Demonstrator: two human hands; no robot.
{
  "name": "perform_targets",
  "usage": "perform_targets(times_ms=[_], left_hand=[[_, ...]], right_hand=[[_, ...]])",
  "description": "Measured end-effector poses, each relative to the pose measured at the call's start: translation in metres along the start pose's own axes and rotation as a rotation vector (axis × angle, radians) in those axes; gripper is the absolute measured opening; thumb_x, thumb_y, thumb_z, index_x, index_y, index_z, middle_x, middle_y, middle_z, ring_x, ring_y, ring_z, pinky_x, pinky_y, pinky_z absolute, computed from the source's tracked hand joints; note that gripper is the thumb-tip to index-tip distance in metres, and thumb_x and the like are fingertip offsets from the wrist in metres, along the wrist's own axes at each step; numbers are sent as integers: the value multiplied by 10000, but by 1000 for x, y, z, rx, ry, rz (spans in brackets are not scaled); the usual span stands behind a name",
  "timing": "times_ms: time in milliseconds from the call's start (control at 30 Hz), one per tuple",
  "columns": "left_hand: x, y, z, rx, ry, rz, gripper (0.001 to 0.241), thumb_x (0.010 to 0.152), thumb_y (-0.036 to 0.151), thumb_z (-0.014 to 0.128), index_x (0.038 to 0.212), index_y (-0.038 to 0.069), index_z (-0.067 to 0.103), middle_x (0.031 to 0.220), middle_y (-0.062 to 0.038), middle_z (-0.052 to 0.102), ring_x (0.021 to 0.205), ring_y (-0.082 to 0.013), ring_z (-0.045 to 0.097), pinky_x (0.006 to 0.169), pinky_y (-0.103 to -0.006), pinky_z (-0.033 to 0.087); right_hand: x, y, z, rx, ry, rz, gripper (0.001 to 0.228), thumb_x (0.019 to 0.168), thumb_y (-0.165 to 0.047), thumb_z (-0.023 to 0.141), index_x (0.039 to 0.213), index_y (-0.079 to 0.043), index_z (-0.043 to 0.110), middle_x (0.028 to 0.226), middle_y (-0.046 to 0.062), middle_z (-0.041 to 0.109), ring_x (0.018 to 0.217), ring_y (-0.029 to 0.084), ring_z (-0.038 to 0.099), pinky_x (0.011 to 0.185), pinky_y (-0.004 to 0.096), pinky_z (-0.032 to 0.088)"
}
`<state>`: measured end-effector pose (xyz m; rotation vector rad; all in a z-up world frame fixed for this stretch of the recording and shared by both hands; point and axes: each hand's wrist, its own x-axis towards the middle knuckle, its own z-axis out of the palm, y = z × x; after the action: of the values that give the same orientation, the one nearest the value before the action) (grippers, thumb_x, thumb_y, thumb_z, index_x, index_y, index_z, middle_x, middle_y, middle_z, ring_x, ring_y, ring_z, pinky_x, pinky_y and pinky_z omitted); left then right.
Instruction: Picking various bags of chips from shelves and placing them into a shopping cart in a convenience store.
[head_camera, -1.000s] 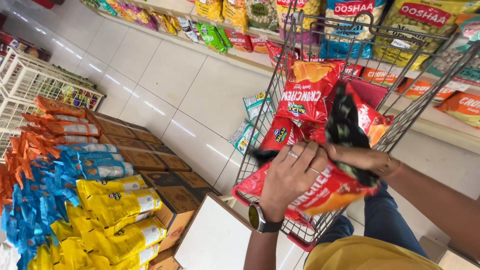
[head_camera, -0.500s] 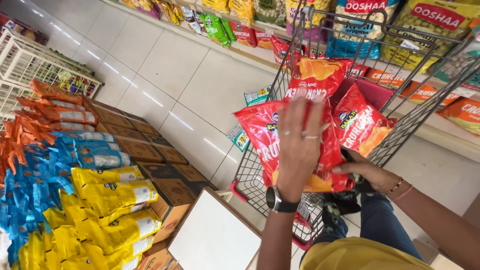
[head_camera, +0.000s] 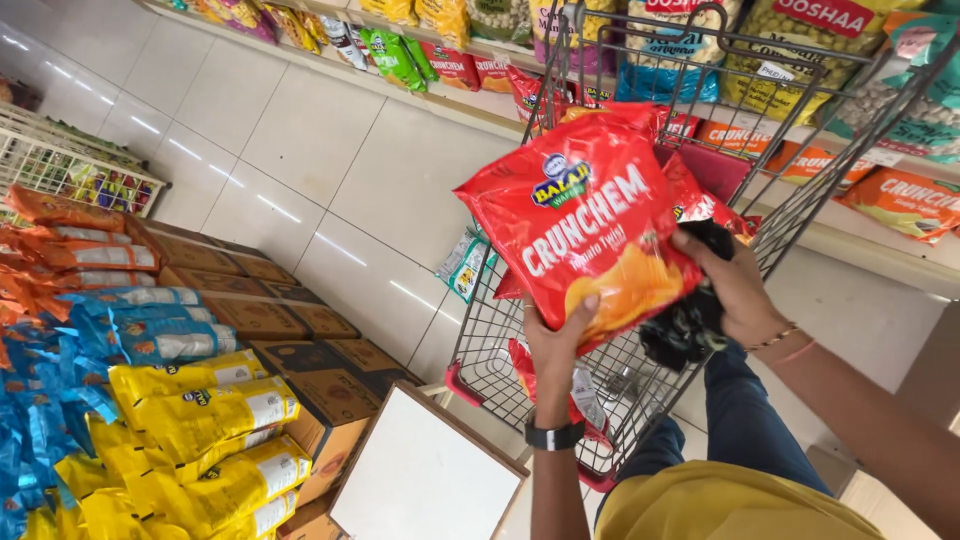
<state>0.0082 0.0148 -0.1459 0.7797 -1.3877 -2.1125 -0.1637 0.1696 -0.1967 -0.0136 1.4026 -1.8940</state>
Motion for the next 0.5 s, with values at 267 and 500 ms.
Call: perform_targets(times_ms=[267,500], left_hand=[[-3,-6,43,84,349,262,767,827,148,840,1436,-31,409,1263,-138,656,1115,-203,664,953,-332,559],[-3,4,24,259,199,236,733,820,122,827,1443,-48,480,1195,-153,700,1036,-199,689,920,-325,576]], right_hand=[[-35,53,38,439,168,116,433,1048,-466,510,1267,-95,546,1061,61,689,902,255,641,830,433,527],[-1,58,11,335,61,164,613,1023,-549,481,1356,-36,521,1304,110,625,1189,236,598,1019,420,479]])
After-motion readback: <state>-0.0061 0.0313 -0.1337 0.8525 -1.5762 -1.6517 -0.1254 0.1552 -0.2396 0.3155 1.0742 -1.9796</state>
